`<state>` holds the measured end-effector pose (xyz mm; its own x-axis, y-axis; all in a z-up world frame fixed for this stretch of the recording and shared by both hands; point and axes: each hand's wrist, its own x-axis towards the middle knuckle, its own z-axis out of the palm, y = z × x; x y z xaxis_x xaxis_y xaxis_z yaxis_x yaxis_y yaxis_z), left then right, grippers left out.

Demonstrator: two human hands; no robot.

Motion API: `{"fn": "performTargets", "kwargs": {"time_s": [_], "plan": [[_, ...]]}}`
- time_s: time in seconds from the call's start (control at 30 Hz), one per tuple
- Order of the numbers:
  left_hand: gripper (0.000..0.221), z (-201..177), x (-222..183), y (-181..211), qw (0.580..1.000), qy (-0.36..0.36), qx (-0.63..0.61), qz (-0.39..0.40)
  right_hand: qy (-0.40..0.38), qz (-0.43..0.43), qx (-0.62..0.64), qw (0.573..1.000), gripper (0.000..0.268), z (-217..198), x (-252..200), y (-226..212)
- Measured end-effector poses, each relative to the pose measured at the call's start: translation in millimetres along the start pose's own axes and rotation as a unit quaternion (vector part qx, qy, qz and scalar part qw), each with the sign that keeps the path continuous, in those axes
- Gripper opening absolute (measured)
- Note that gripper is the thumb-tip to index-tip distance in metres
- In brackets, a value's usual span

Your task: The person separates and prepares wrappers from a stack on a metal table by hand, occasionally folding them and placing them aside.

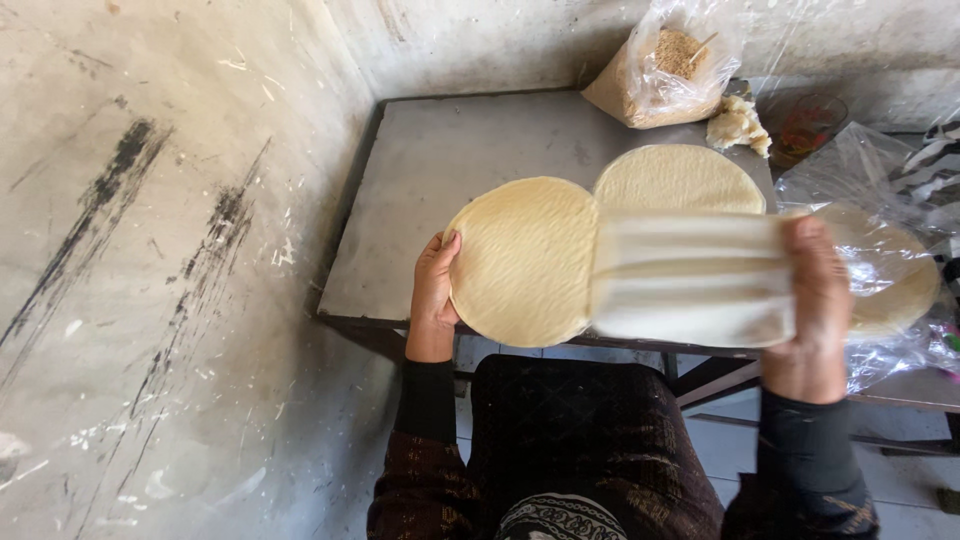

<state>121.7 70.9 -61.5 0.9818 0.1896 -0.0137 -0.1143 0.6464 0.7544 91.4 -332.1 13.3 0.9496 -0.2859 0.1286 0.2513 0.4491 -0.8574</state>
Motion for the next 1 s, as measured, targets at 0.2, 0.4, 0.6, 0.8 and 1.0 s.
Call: {"fn": "performTargets", "kwargs": {"time_s": [0.2,0.4,0.6,0.8,1.0], "plan": [[0.016,-1.8,7.0,-3.9,0.996,0.076,0.034,0.042,0.046,-0.080,-0.097,0.991,0.017,-65.2,45.4,-23.8],[0.018,-4.7,4.7,-11.3,0.987,0.082,0.052,0.129,0.072,-0.189,-0.541,0.816,0.015,-124.0,221.5,-21.0],[0.017,3.2,-4.5,-9.3,0.987,0.063,0.058,0.136,-0.201,-0.337,-0.766,0.509,0.019,-37.4,237.6,85.8],[0.017,3.2,-3.4,-8.5,0.986,0.056,0.066,0.145,-0.310,-0.374,-0.683,0.546,0.015,60.8,112.4,86.1],[0.016,12.0,-7.2,-5.3,0.986,0.063,0.064,0.137,-0.303,-0.425,-0.658,0.543,0.013,72.0,88.1,64.7]]}}
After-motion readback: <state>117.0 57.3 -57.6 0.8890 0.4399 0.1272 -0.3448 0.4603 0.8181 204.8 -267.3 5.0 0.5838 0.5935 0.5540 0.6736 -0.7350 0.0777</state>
